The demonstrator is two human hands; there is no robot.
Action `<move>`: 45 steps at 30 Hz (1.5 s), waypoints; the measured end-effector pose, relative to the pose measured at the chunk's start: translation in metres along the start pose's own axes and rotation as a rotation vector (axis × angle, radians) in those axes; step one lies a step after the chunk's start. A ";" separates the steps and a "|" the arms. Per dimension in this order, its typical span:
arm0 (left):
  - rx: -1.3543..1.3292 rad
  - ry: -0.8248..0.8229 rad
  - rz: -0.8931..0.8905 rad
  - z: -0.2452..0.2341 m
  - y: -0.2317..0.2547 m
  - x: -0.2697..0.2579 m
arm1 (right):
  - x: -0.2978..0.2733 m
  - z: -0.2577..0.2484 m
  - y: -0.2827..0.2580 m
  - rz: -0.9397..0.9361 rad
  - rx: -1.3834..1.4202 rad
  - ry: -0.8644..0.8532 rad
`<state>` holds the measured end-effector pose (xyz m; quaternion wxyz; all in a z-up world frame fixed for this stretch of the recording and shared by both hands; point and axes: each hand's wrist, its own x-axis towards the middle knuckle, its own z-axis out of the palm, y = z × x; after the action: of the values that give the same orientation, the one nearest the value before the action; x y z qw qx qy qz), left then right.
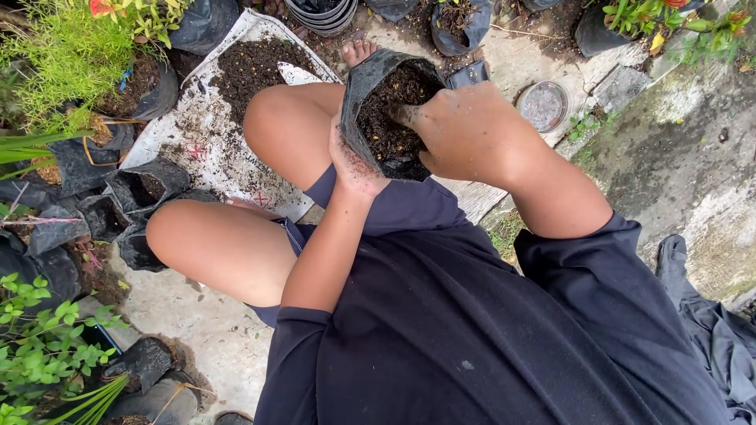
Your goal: The person fills a black plastic planting bag with soil from a bag on the ground using a small hand trowel, occasionally pressing the soil down by hand.
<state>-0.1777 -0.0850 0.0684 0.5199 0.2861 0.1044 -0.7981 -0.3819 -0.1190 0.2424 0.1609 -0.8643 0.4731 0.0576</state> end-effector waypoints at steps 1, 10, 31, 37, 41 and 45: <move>0.003 0.002 -0.004 0.000 0.000 0.000 | -0.001 -0.001 0.000 0.004 0.004 0.000; 0.024 0.006 -0.031 0.005 -0.009 0.014 | -0.005 0.002 0.014 0.050 0.027 -0.045; 0.157 0.179 -0.298 -0.024 -0.021 0.065 | -0.100 0.149 0.139 0.287 1.336 0.436; 0.173 0.215 -0.321 -0.029 -0.012 0.095 | -0.056 0.357 0.160 0.737 1.210 0.190; 0.176 0.254 -0.323 -0.036 -0.012 0.095 | -0.011 0.455 0.147 0.860 0.931 -0.037; 0.176 0.284 -0.299 -0.040 -0.012 0.076 | 0.030 0.485 0.125 0.952 0.672 -0.244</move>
<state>-0.1968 -0.1202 -0.0089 0.3487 0.4213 0.1476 -0.8241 -0.4448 -0.0443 -0.2494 0.4354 -0.4457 0.7791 0.0693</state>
